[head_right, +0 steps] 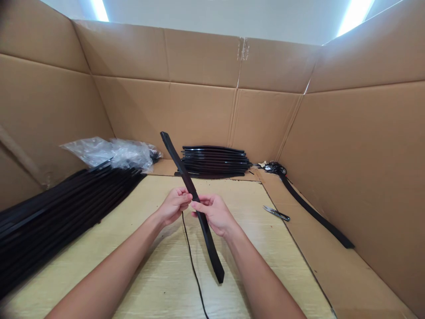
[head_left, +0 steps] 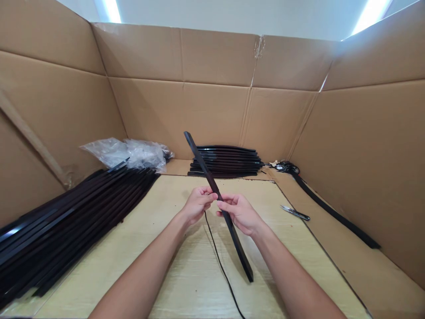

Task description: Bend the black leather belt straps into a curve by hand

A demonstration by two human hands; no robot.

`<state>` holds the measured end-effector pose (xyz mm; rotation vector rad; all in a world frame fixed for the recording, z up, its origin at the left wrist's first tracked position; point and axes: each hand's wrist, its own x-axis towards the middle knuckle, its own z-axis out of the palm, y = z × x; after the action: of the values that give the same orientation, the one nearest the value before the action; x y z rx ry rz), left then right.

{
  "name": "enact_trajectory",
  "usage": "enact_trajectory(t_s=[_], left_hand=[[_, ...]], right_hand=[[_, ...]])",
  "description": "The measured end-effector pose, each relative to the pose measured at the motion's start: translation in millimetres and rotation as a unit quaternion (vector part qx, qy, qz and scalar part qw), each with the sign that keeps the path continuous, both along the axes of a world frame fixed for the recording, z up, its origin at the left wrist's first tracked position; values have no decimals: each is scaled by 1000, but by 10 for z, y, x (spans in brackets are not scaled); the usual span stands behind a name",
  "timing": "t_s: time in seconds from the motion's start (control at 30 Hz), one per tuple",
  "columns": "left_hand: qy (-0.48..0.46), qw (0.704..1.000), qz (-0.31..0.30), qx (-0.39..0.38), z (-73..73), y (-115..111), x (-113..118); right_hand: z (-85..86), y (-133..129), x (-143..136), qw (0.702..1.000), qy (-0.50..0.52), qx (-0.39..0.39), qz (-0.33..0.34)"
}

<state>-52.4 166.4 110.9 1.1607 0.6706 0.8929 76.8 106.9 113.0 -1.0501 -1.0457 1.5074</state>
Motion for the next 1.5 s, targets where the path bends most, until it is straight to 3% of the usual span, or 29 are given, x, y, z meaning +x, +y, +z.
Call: enact_trajectory(t_s=[0.27,0.57,0.7,0.87,1.13,1.5], left_hand=[[-7,999,-32,19,-47,32,-50],[-30,999,38,1,-50,51,-26],[-23,1000,-2,-6,-62,66,-33],[-7,999,-43,-11,-80,87,-68],[-3,998,-69,14,-81,41,-59],[-32,999,29,7,-77,64,2]], right_hand=[[54,-53,-57,999,-37,15,16],[81,-16,-22,999,31,13,-27],[39,8,9,999,-3,23,-37],[19,3,32,998,-56,10,5],[33,-41,14,997,-63,33,38],[66,-20,-24,998,43,-26,-44]])
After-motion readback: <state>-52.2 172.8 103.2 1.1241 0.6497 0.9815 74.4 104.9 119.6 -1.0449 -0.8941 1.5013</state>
